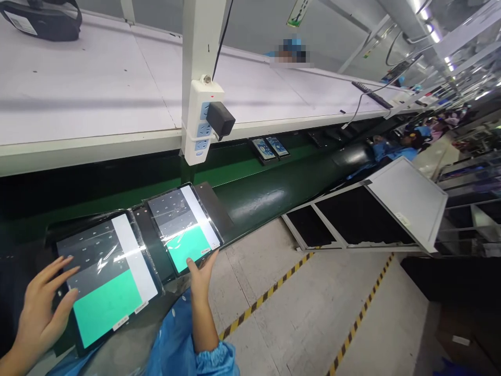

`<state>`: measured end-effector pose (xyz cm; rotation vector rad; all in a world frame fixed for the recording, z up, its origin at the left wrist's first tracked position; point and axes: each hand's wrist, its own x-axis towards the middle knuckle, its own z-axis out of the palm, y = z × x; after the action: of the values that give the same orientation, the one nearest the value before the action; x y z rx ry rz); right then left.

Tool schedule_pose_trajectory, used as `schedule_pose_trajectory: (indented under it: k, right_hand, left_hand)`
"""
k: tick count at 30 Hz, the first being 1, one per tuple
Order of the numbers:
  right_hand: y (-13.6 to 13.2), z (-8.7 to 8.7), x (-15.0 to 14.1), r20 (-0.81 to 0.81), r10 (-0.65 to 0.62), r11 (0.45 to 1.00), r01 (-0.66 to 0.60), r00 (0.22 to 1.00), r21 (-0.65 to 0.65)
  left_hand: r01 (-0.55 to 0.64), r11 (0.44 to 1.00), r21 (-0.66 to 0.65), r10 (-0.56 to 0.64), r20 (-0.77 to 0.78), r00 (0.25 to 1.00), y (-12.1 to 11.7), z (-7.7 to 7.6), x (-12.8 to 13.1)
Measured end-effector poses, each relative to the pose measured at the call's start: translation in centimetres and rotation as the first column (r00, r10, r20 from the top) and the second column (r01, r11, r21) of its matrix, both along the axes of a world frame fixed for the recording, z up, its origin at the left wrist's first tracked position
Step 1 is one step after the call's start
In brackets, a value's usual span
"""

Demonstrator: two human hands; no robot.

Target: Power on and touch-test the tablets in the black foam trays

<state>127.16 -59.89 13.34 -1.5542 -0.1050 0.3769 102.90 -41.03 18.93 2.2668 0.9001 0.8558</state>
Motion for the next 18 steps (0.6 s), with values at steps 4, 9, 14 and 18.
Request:
schedule_pose_trajectory:
  k: [4,9,14,18]
  right_hand:
    - [0.1,0.9,0.2,-0.092,-0.033,0.999,0.036,0.995,0.034]
    - [0.0,1.3,0.6,-0.186,-0.062,0.994,0.078,0.981,0.078]
    - [-0.7,0.9,0.7,-0.217,-0.066,0.991,0.09,0.974,0.102]
    - [-1.0,0.9,0.9,-0.267,-0.05,0.984,0.093,0.962,0.151]
  left_hand:
    - [0.207,0.978,0.019,-0.201,-0.155,0.967,4.1,1.8,8.8]
    - [0.31,0.938,-0.156,-0.347,-0.397,0.849,8.5,2.2,23.2]
    - [0.289,0.899,-0.328,-0.433,-0.577,0.693,9.2,1.8,29.3]
    - [0.268,0.915,-0.303,-0.399,-0.573,0.716,9.3,1.1,29.3]
